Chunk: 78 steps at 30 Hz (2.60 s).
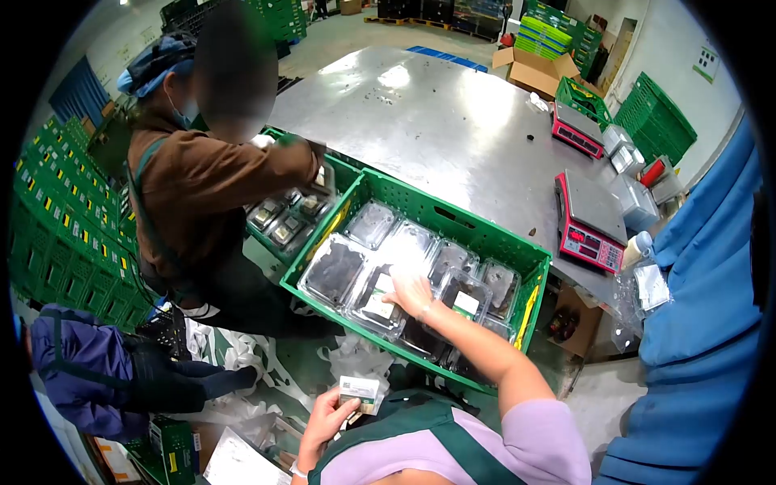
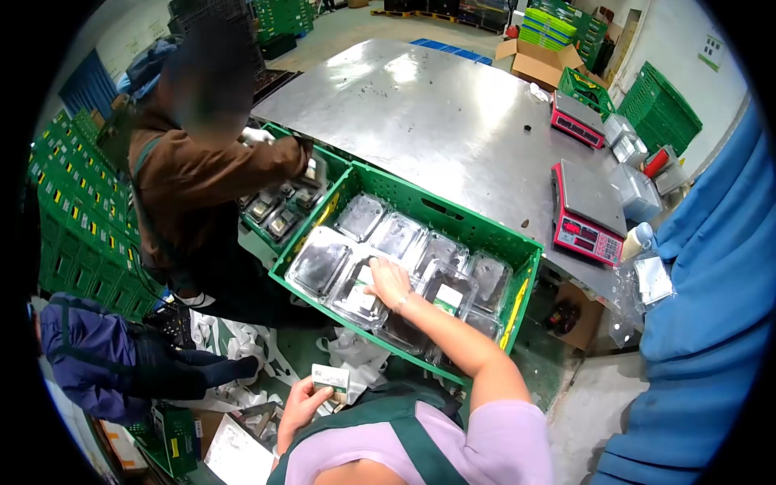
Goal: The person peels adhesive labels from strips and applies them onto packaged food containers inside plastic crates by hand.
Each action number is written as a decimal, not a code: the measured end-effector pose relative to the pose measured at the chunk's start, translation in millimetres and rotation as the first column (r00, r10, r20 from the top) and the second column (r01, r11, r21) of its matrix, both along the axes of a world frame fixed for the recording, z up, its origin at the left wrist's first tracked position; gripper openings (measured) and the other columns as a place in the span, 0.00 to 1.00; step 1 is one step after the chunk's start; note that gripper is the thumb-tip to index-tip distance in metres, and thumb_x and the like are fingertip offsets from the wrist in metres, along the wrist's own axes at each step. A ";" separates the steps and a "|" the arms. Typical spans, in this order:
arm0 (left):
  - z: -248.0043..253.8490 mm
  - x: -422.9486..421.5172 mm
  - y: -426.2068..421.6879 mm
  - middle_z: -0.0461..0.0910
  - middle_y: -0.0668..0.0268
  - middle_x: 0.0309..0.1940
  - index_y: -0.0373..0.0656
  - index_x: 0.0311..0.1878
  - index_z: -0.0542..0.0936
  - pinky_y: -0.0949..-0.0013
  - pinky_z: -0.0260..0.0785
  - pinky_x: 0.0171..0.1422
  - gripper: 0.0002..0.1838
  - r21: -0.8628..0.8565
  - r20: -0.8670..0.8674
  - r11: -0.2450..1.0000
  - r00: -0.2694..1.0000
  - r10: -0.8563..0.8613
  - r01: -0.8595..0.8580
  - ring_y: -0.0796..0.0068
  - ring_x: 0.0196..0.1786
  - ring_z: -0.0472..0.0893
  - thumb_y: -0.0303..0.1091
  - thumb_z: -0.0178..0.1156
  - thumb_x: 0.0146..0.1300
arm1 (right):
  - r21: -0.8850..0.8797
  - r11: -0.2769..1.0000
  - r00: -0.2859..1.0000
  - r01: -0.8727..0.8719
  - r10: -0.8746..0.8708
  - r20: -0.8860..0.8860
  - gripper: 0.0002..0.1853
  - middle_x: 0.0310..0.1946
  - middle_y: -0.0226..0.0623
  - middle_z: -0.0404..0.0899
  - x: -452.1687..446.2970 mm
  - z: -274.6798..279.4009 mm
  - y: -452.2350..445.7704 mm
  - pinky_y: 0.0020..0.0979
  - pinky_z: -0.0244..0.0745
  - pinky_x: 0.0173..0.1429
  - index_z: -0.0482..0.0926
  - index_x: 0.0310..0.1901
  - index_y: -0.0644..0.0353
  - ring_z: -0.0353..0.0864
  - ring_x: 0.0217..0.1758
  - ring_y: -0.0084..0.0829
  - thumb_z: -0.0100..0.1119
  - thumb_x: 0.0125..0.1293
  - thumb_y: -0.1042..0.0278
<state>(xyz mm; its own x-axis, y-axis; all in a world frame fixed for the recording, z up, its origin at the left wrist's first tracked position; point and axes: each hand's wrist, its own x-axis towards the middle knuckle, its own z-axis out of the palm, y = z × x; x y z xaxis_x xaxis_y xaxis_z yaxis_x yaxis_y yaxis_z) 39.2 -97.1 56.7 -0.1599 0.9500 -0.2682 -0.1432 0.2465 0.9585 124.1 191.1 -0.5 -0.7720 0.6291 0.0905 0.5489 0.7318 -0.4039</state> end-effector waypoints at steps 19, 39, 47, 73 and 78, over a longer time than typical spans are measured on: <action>-7.7 3.2 -12.9 0.77 0.68 0.36 0.34 0.46 0.74 0.76 0.66 0.46 0.12 -0.057 -0.015 0.976 0.978 0.208 -0.208 0.81 0.39 0.73 0.25 0.55 0.57 | 0.077 0.997 0.994 0.002 0.007 -0.113 0.28 0.39 0.42 0.72 -105.6 -11.7 31.9 0.42 0.71 0.42 0.71 0.41 0.58 0.73 0.44 0.44 0.68 0.41 0.52; -39.9 10.1 -11.3 0.79 0.68 0.35 0.32 0.44 0.76 0.76 0.65 0.46 0.12 -0.053 0.004 0.860 0.861 0.509 -0.508 0.80 0.38 0.74 0.27 0.57 0.58 | -0.068 0.994 0.994 0.081 -0.085 -0.065 0.23 0.37 0.46 0.76 17.4 -3.8 171.8 0.40 0.70 0.43 0.76 0.37 0.61 0.75 0.42 0.43 0.55 0.54 0.46; -79.3 8.1 -4.9 0.71 0.61 0.49 0.33 0.55 0.67 0.73 0.60 0.55 0.22 -0.037 -0.486 0.961 0.845 0.223 -0.275 0.72 0.50 0.70 0.26 0.57 0.57 | 0.054 0.979 0.970 -0.197 0.187 0.156 0.29 0.42 0.40 0.72 136.8 32.6 -7.5 0.41 0.62 0.54 0.74 0.41 0.58 0.67 0.52 0.41 0.70 0.37 0.51; -39.6 24.7 65.1 0.74 0.58 0.48 0.37 0.41 0.76 0.66 0.62 0.55 0.11 0.119 -0.585 0.850 0.728 -0.358 0.514 0.59 0.51 0.73 0.33 0.55 0.58 | 0.106 0.943 0.942 0.316 -0.325 0.086 0.28 0.33 0.38 0.72 203.2 14.2 -63.6 0.39 0.70 0.32 0.70 0.45 0.55 0.76 0.32 0.41 0.66 0.44 0.53; -33.2 37.7 59.4 0.79 0.64 0.32 0.35 0.44 0.76 0.74 0.68 0.44 0.10 0.052 -0.236 0.966 0.943 -0.234 0.253 0.79 0.38 0.77 0.27 0.55 0.59 | -0.347 0.937 0.954 -0.053 -0.056 -0.296 0.14 0.27 0.35 0.77 140.1 50.5 -136.4 0.33 0.72 0.29 0.78 0.33 0.55 0.77 0.24 0.37 0.58 0.55 0.53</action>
